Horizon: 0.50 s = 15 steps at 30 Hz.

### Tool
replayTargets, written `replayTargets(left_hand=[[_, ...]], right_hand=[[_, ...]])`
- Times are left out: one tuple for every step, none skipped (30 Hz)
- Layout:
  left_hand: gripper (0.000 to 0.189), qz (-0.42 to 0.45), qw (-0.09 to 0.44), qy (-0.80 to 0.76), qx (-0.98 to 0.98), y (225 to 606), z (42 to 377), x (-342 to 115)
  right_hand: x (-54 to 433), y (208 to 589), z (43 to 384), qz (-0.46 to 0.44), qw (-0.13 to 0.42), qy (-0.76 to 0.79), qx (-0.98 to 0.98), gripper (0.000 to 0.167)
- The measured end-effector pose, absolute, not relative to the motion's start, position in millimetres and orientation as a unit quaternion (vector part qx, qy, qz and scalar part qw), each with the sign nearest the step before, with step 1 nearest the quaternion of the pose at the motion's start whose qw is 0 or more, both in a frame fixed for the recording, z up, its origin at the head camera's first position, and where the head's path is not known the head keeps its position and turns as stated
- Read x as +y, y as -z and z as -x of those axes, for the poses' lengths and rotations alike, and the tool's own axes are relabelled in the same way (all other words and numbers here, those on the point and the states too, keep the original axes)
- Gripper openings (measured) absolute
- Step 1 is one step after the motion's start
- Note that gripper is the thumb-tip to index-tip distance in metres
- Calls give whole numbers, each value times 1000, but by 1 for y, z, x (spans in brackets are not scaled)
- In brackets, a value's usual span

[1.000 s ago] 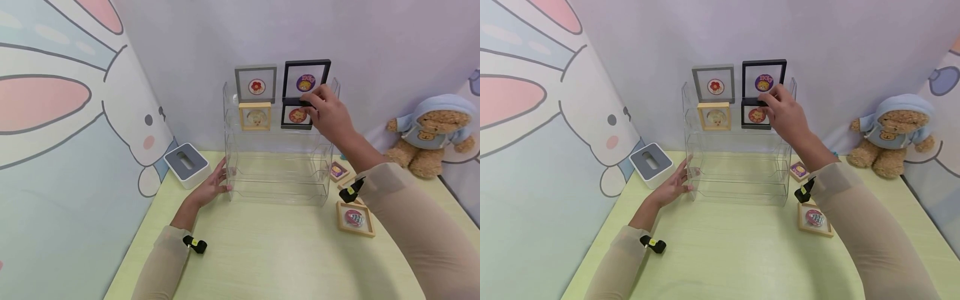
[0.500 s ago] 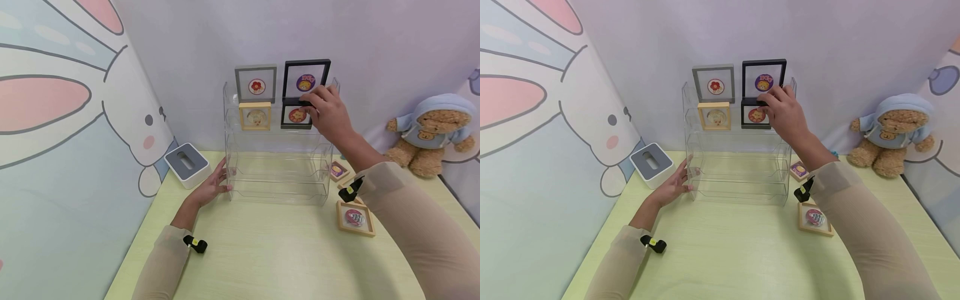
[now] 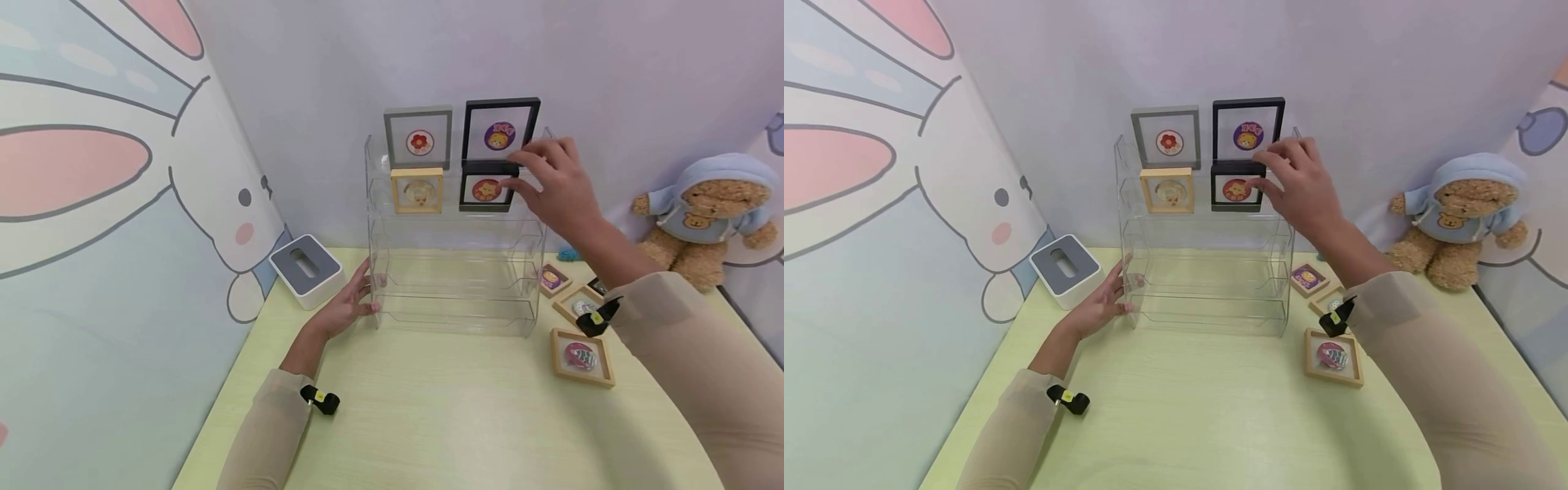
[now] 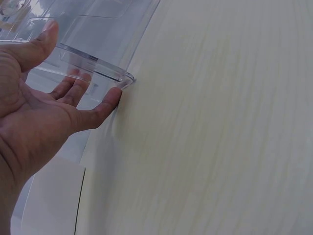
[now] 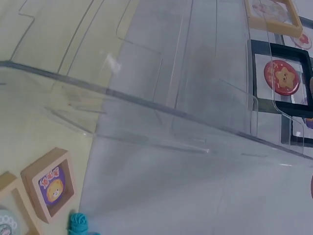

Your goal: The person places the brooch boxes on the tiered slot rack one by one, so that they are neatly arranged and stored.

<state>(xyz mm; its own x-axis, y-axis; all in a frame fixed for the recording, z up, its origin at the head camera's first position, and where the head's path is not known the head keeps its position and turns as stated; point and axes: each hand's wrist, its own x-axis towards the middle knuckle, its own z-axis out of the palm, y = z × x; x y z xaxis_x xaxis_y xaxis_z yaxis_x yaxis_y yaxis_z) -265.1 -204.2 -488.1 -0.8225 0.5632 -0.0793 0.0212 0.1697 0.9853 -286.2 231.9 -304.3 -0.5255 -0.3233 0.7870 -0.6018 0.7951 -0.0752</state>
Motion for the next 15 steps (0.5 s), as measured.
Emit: replayTargets(left_hand=[[113,-201,221,-612,732,488,265,-204],[113,-202,219,-611,733,488,265,-203],[113,-203,217,-610,734,488,265,-203],[113,-203,215,-609,736,488,265,-203],[113,-203,213,-608,738,488,266,-203],[113,-203,212,-607,739,488,265,-203],[113,-203,211,-606,739,488,266,-202],[112,-203,210,-606,740,488,266,-202],[112,-204,210,-606,740,488,266,-202],[112,-204,209,-607,739,488,265,-203],[112,-205,209,-607,739,488,265,-203],[112,-205,210,-608,738,488,265,-203],[112,-204,210,-608,738,488,265,-203],[112,-204,211,-608,737,489,265,-203],[112,-204,211,-608,738,489,264,-203]], right_hand=[[235,303,282,-265,409,-167,-857,42],[239,303,277,-261,413,-164,-857,43],[244,303,273,-259,414,-158,-858,44],[249,304,270,-257,418,-158,-857,44],[254,306,266,-256,420,-157,-857,44],[260,308,262,-252,418,-155,-859,44],[266,310,259,-249,415,-153,-862,44],[273,313,256,-243,412,-155,-864,44],[280,317,252,-238,408,-156,-867,44],[287,322,249,-229,404,-163,-871,43],[294,326,245,-220,395,-164,-877,46],[302,332,241,-210,386,-168,-882,44],[310,338,238,-205,381,-174,-884,43],[317,344,235,-198,376,-180,-887,44],[325,351,233,-199,372,-190,-886,48]])
